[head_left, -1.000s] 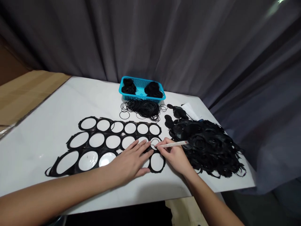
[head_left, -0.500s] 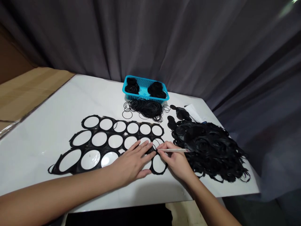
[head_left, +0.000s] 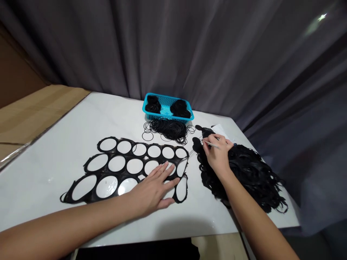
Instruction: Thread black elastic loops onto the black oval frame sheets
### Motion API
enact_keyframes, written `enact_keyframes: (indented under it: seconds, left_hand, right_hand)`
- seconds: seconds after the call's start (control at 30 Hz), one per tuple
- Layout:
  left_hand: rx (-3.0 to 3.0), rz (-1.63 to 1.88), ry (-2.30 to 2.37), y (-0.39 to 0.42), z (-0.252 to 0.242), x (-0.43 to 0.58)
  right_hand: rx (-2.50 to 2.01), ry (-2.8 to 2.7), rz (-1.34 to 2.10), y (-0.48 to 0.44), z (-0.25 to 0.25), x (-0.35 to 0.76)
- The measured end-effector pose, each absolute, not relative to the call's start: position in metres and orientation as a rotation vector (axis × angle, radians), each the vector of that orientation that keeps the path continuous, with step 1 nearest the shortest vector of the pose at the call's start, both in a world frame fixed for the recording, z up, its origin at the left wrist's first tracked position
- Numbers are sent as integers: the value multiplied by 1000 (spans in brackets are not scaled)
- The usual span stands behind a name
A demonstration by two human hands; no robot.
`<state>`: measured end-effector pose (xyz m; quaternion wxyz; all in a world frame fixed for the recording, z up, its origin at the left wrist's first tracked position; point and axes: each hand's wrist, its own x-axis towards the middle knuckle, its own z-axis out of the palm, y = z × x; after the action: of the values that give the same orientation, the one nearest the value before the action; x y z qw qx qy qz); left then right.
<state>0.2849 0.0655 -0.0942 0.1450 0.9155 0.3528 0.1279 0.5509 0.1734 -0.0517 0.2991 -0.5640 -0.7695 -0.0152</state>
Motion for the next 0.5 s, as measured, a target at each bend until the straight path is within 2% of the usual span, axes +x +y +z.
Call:
enact_keyframes:
  seconds: [0.13, 0.23, 0.4, 0.5]
  left_hand:
    - [2603, 384, 994, 64, -96, 282]
    - [2458, 471, 1028, 66, -90, 280]
    - [1932, 880, 1113, 83, -65, 278]
    - [1667, 1016, 1067, 92, -56, 278]
  right_hand:
    - [-1505, -1838, 83, 179, -37, 553]
    - [-1476, -1831, 305, 168, -32, 541]
    - [-1282, -1714, 1218, 135, -29, 503]
    - [-1181, -1604, 1468, 123, -29, 483]
